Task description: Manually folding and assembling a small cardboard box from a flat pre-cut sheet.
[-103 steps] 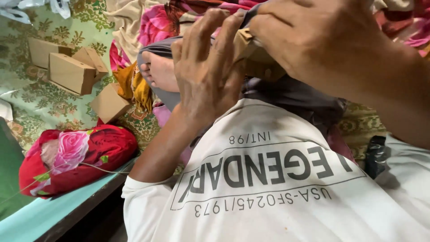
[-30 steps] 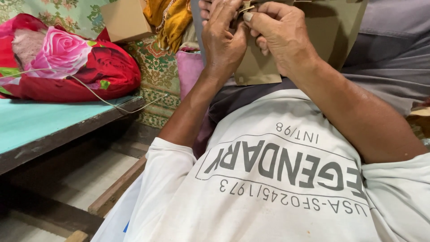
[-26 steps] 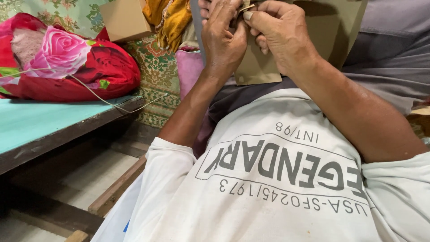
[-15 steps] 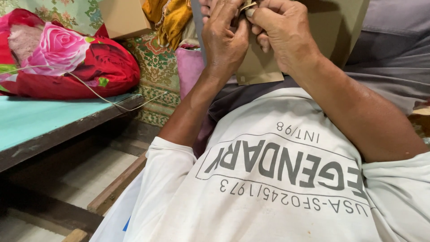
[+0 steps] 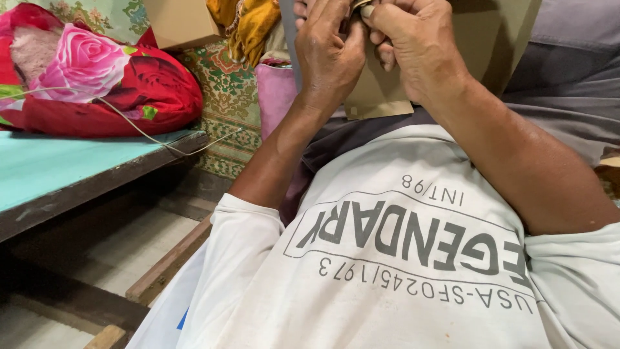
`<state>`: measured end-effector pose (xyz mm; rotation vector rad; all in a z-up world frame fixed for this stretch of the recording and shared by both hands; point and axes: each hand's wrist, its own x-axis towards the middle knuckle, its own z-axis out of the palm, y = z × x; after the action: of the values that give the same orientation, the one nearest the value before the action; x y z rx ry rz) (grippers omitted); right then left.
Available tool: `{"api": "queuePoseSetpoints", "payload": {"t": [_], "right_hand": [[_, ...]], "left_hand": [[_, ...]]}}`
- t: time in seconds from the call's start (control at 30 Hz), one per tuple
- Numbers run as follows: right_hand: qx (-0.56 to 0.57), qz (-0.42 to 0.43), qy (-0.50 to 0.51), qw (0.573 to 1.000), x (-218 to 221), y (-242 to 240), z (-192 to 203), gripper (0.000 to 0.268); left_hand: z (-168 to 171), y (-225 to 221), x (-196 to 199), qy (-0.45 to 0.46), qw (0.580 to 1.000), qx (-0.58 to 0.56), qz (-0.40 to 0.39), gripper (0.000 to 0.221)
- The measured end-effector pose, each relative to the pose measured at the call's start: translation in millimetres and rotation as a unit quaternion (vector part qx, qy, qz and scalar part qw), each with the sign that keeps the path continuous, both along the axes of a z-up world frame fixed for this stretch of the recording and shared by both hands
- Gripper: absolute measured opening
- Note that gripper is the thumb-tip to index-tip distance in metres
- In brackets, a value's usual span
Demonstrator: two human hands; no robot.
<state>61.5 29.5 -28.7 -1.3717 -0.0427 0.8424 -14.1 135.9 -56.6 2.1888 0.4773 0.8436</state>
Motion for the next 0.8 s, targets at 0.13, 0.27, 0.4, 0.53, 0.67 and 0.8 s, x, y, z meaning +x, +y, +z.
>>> {"api": "queuePoseSetpoints", "payload": {"t": [0.13,0.27,0.4,0.53,0.67,0.8], "right_hand": [[-0.002,0.0,0.006,1.0,0,1,3,0.026],[0.011,0.008,-0.004,1.0,1,0,2,0.03],[0.001,0.023,-0.025,0.999,0,-1,6,0.033],[-0.007,0.023,-0.015,1.0,0,-1,2,0.032],[0.018,0.022,-0.016,0.999,-1,-1,5,0.029],[0.0,0.014,0.002,1.0,-1,1,9,0.029]], "left_hand": [[4,0,1,-0.013,1.0,0.006,-0.004,0.015],[2,0,0,-0.01,1.0,0.019,0.002,0.013],[-2,0,1,-0.01,1.0,0.021,0.011,0.014],[-5,2,0,-0.01,1.0,0.02,0.011,0.011],[-5,2,-1,-0.011,1.0,0.022,0.018,0.013],[-5,2,0,0.003,0.999,0.025,0.027,0.017]]}}
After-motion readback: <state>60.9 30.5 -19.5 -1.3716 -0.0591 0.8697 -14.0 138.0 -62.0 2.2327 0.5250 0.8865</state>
